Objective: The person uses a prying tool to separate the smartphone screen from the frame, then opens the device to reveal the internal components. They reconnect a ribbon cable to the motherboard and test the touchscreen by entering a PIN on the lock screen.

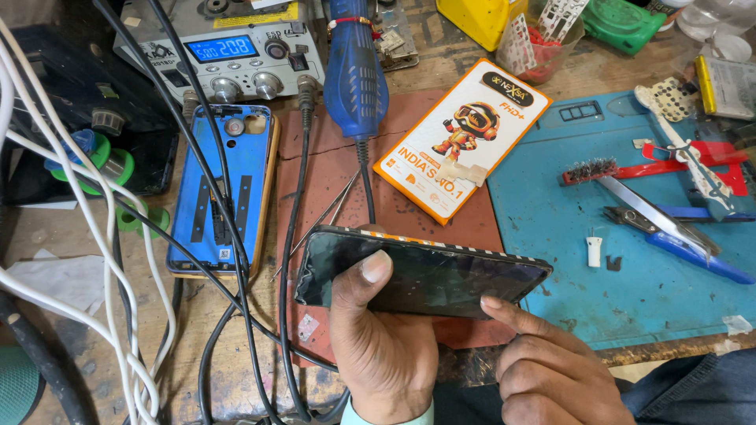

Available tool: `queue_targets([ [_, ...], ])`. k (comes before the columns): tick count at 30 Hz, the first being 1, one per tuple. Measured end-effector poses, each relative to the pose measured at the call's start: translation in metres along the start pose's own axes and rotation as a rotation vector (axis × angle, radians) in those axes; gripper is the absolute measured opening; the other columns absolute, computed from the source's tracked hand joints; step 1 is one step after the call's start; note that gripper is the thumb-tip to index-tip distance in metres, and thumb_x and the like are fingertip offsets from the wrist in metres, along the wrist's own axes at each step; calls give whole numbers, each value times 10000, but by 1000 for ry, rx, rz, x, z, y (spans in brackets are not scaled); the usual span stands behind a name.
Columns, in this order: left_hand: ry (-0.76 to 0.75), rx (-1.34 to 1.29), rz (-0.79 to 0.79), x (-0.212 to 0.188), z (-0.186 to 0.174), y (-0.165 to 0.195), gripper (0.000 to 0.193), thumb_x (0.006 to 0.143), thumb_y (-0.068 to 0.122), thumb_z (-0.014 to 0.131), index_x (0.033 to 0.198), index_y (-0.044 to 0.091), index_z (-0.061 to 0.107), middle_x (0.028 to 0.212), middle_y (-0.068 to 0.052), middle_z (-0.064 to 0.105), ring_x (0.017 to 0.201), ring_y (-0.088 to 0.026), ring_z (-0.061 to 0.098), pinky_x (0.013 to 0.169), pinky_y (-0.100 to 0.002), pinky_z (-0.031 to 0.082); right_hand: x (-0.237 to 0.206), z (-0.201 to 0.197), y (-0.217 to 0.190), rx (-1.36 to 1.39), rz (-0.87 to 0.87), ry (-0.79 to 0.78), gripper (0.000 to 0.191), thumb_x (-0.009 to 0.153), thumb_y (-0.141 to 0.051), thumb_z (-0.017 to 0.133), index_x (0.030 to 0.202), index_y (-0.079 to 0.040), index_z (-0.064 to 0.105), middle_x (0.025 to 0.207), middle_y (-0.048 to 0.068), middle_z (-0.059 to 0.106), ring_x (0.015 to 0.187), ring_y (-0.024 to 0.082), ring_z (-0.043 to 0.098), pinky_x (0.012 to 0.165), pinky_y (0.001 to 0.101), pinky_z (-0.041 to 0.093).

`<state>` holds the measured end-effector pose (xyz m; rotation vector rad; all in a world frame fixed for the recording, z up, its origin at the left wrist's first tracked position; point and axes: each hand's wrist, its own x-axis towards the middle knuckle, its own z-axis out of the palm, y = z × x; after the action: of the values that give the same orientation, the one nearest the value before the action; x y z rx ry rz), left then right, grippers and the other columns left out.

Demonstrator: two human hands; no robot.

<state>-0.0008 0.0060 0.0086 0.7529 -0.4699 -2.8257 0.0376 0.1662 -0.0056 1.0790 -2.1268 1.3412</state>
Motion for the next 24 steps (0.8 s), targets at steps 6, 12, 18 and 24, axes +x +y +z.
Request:
queue_targets([
  [6,52,15,-14,-1,2,0,321,697,99,737,1013,46,722,859,-60,736,825,-216,707,850,-434,572,1,0,-2,2,-12,8,203,787,-172,632,693,-84,476,629,10,498,618,110,614,1079,612,521],
  [12,13,-6,-4,0,0,-1,249,739,89,752,979,57,694,873,-66,720,846,-231,696,869,-451,572,1,4,-1,3,-28,40,212,781,-162,634,677,-77,471,625,10,493,608,106,603,1064,600,542],
  [18,22,-1,-14,0,0,-1,289,723,88,745,1007,54,704,883,-61,728,852,-228,699,869,-447,569,-10,5,4,3,-36,-37,229,780,-187,639,679,-78,464,625,11,487,595,109,596,1043,585,504],
  [24,16,0,2,-1,2,0,330,721,75,750,1046,46,705,911,-61,728,872,-226,695,880,-449,564,-15,0,6,-17,-17,8,198,785,-145,644,708,-96,468,654,-3,512,636,95,616,1075,581,492],
])
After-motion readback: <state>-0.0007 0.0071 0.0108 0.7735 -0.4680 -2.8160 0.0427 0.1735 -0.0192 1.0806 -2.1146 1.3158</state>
